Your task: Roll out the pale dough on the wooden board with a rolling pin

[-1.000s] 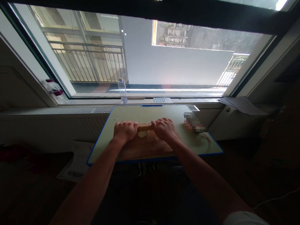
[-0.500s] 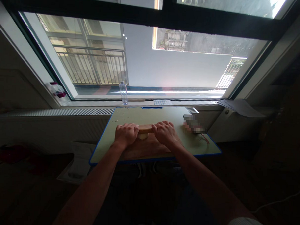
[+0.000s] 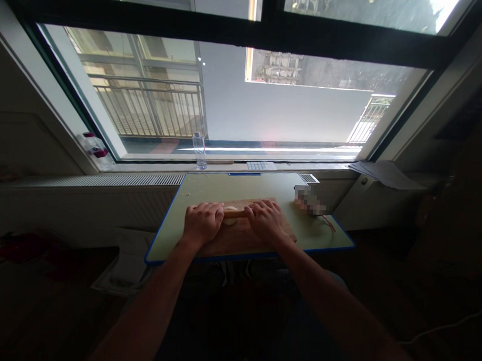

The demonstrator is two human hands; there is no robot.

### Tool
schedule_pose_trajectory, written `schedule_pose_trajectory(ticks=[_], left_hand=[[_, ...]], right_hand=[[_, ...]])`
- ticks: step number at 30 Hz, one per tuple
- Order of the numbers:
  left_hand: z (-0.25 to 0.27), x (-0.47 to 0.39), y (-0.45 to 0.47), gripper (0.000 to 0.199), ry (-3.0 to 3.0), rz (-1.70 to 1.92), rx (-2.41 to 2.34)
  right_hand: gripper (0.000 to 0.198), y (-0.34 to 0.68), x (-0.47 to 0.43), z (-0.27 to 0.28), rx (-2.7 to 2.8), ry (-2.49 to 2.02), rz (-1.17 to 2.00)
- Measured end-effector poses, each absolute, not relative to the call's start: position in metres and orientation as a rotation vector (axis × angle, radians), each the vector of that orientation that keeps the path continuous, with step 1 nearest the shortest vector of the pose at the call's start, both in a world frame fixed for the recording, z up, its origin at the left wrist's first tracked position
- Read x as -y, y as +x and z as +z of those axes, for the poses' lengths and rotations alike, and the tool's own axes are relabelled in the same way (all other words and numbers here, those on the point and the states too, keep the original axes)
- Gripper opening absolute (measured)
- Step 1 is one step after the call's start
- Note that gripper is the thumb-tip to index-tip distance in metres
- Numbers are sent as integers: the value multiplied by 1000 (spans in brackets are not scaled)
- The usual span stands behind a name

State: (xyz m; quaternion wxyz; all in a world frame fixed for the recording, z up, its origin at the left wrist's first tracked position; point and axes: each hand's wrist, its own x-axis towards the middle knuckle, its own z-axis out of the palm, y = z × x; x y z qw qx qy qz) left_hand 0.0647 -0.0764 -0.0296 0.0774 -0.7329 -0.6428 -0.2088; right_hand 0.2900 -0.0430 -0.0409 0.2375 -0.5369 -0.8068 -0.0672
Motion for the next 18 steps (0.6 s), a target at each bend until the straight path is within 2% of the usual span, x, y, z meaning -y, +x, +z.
schedule_pose_trajectory(ticks=[7, 18], left_hand=[[-29, 83, 66, 50, -2212, -620, 1937], [-7, 48, 68, 52, -2232, -292, 2122]], right_hand=[[37, 293, 49, -47, 2203, -1462, -152], [54, 289, 30, -13, 2384, -1607, -90]])
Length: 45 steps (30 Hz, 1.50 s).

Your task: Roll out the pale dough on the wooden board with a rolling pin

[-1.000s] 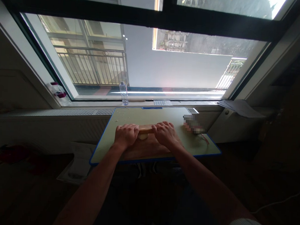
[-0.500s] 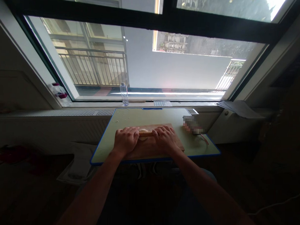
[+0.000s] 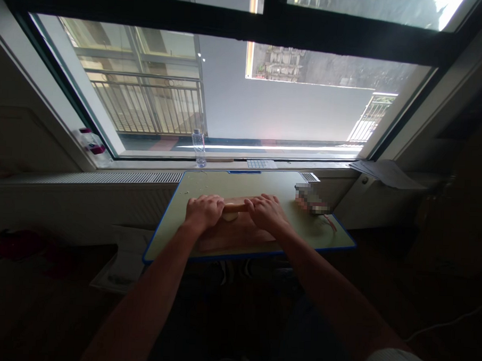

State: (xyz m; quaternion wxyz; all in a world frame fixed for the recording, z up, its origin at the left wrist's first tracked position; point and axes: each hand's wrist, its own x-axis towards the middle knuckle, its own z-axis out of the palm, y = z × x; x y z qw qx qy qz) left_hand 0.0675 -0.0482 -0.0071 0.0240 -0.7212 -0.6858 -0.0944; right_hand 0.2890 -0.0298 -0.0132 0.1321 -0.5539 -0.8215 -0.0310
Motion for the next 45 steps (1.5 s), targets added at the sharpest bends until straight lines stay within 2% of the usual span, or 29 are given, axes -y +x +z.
schedule_pose_trajectory(ticks=[10, 21, 25, 32, 45], left_hand=[[-2, 21, 60, 51, -2342, -107, 2128], [-15, -3, 50, 52, -2369, -162, 2137], [-11, 3, 54, 55, -2359, -136, 2126], [-7, 15, 59, 48, -2349, -106, 2090], [-17, 32, 64, 55, -2211, -352, 2107]], right_hand=[[55, 286, 0, -19, 2458, -1612, -149], [32, 287, -18, -16, 2610, -1585, -238], [38, 287, -14, -17, 2590, -1603, -216], [48, 286, -6, -18, 2526, -1624, -203], [54, 285, 18, -12, 2422, -1640, -201]])
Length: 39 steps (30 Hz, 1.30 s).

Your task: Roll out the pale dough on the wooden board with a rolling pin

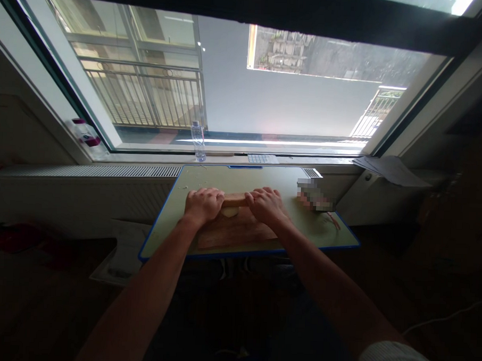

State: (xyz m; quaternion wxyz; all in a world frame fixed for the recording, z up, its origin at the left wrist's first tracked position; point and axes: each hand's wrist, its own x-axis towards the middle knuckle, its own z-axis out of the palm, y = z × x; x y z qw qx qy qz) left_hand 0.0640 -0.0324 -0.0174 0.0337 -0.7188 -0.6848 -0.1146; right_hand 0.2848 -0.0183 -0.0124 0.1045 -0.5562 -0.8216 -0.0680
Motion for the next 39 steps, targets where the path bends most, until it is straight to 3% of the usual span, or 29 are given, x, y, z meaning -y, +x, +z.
schedule_pose_trajectory(ticks=[17, 29, 39], left_hand=[[-25, 73, 68, 53, -2204, -530, 2031], [-5, 15, 61, 58, -2297, -125, 2137], [6, -15, 55, 58, -2401, 72, 2218]], right_hand=[[43, 292, 48, -33, 2271, -1552, -61], [55, 287, -6, -21, 2433, -1668, -28], [47, 284, -36, -16, 2556, -1733, 21]])
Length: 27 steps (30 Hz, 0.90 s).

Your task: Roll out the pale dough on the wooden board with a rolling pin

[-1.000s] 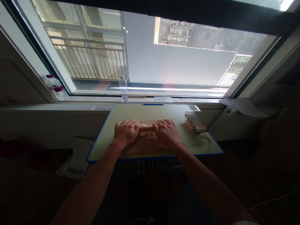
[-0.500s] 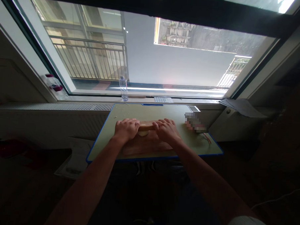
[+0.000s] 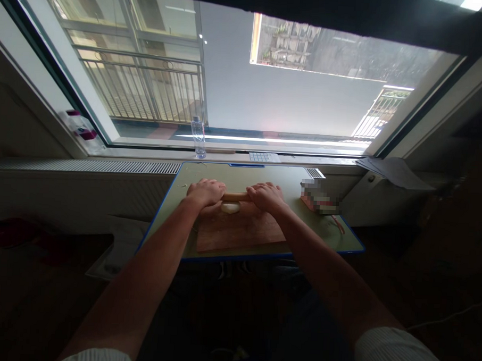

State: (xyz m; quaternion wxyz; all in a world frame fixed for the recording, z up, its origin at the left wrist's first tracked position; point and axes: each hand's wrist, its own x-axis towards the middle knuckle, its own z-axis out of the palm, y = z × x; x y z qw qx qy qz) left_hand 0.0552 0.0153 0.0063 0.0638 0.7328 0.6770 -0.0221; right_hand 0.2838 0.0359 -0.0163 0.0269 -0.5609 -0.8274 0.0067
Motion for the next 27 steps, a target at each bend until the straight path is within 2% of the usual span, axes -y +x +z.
schedule_pose_trajectory(ticks=[10, 14, 20, 27], left_hand=[[-6, 24, 65, 59, 2295, 153, -2173], [-16, 51, 71, 57, 2293, 357, -2233], [-27, 79, 75, 53, 2344, 550, -2222], [-22, 74, 71, 55, 2280, 472, -2212]], right_hand=[[46, 289, 3, -20, 2492, -1657, -132], [50, 289, 22, -21, 2339, -1647, -103], [47, 291, 41, -29, 2228, -1672, 12], [55, 287, 37, -21, 2227, -1749, 10]])
